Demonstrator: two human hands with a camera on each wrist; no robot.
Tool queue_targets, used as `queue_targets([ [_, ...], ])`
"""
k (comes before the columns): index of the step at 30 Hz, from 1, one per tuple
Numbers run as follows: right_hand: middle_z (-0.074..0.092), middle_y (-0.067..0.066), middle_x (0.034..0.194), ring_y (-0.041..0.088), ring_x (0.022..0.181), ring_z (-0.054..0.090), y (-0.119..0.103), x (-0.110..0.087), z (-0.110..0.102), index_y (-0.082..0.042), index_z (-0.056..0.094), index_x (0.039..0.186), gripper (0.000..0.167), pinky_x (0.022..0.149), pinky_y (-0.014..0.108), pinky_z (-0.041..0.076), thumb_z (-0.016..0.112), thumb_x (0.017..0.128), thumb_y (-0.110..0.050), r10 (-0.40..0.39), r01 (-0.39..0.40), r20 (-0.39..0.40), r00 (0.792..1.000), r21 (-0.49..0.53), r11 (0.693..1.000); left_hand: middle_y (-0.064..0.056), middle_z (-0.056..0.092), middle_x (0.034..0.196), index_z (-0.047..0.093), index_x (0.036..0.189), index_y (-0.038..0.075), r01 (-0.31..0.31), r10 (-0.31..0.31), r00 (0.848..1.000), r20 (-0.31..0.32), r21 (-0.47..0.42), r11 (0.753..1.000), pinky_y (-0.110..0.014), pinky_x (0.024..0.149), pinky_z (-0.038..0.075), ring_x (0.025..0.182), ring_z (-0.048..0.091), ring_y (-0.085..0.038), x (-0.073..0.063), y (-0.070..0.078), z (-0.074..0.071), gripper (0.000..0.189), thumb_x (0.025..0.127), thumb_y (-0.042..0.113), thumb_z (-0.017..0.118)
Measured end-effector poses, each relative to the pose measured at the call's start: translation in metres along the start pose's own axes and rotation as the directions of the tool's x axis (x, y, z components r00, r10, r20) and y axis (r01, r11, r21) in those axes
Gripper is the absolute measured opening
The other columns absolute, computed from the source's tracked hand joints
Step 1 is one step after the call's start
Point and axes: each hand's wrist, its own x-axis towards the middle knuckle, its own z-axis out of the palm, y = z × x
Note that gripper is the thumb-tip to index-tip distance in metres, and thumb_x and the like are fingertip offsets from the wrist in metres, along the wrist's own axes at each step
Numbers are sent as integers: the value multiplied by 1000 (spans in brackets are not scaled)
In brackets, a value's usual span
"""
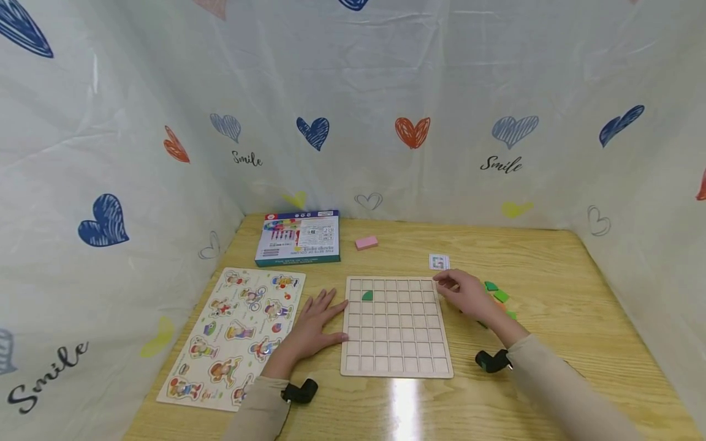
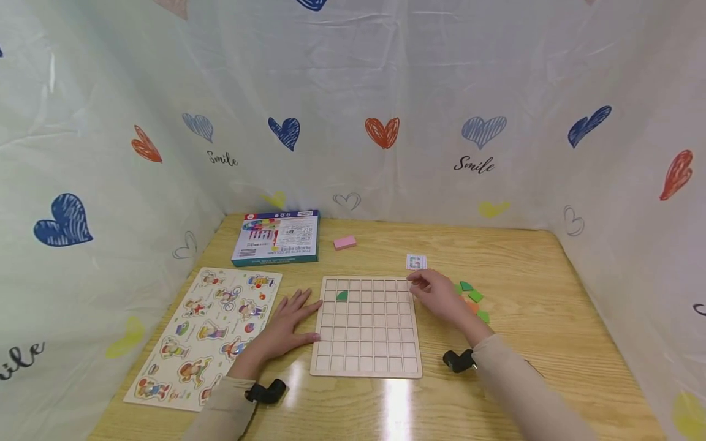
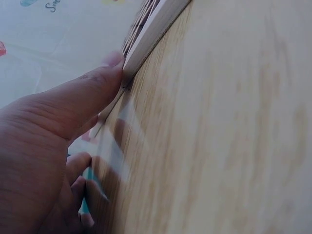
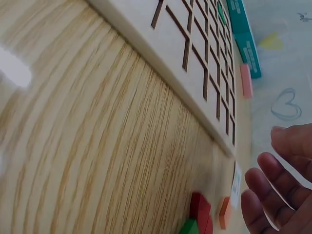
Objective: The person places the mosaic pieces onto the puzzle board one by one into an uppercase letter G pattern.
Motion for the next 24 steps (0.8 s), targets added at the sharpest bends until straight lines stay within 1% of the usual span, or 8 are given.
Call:
queue_targets([
  [2,68,11,111,28,100,64,8,-6,-9,0,67,124,26,84,45,57,64,101,-11,17,-17,-14,1000,-11,1000,-12,20,168,46,156,24,0,0,1000,0,-1,1000,-54,126,1,156,8,-32,0,0,0,75,91,53,71],
  [5,69,12,107,29,96,65,19,-13,-20,1,67,123,26,81,47,57,65,100,-11,72,-76,-49,996,-78,994,-12,20,168,46,156,24,1,-1,1000,2,3,1000,-54,126,1,156,8,-32,0,0,0,75,91,53,71],
  [8,69,14,102,30,91,65,29,-19,-31,2,68,120,25,78,49,56,65,99,-10,139,-155,-102,985,-163,974,-12,20,168,46,156,24,0,0,1000,5,7,1000,-54,126,1,156,8,-32,0,0,0,75,91,53,71],
  [11,68,18,101,33,89,65,36,-25,-40,3,69,119,25,76,51,56,65,97,-10,176,-205,-139,975,-230,952,-11,20,169,45,156,25,-3,3,1000,7,11,1000,-53,126,0,156,8,-31,0,0,-1,75,91,53,71],
  [15,68,20,101,37,90,65,43,-28,-45,2,71,117,26,73,51,56,67,96,-13,182,-215,-135,974,-288,933,-12,20,168,46,156,24,-7,7,1000,2,14,1000,-54,126,0,156,8,-32,1,0,-1,75,91,53,71],
  [18,68,21,102,38,90,65,46,-29,-46,2,72,117,28,72,52,56,68,96,-16,184,-216,-130,974,-306,927,-13,20,168,46,156,23,-4,4,1000,2,13,1000,-54,126,0,156,8,-33,1,0,-1,75,91,52,71],
  [24,67,26,111,44,99,63,44,-29,-45,2,74,117,32,79,58,54,72,94,-20,191,-223,-127,973,-329,918,-13,20,168,46,156,23,-6,6,1000,8,16,1000,-54,126,0,156,8,-33,0,1,-1,75,91,52,71],
])
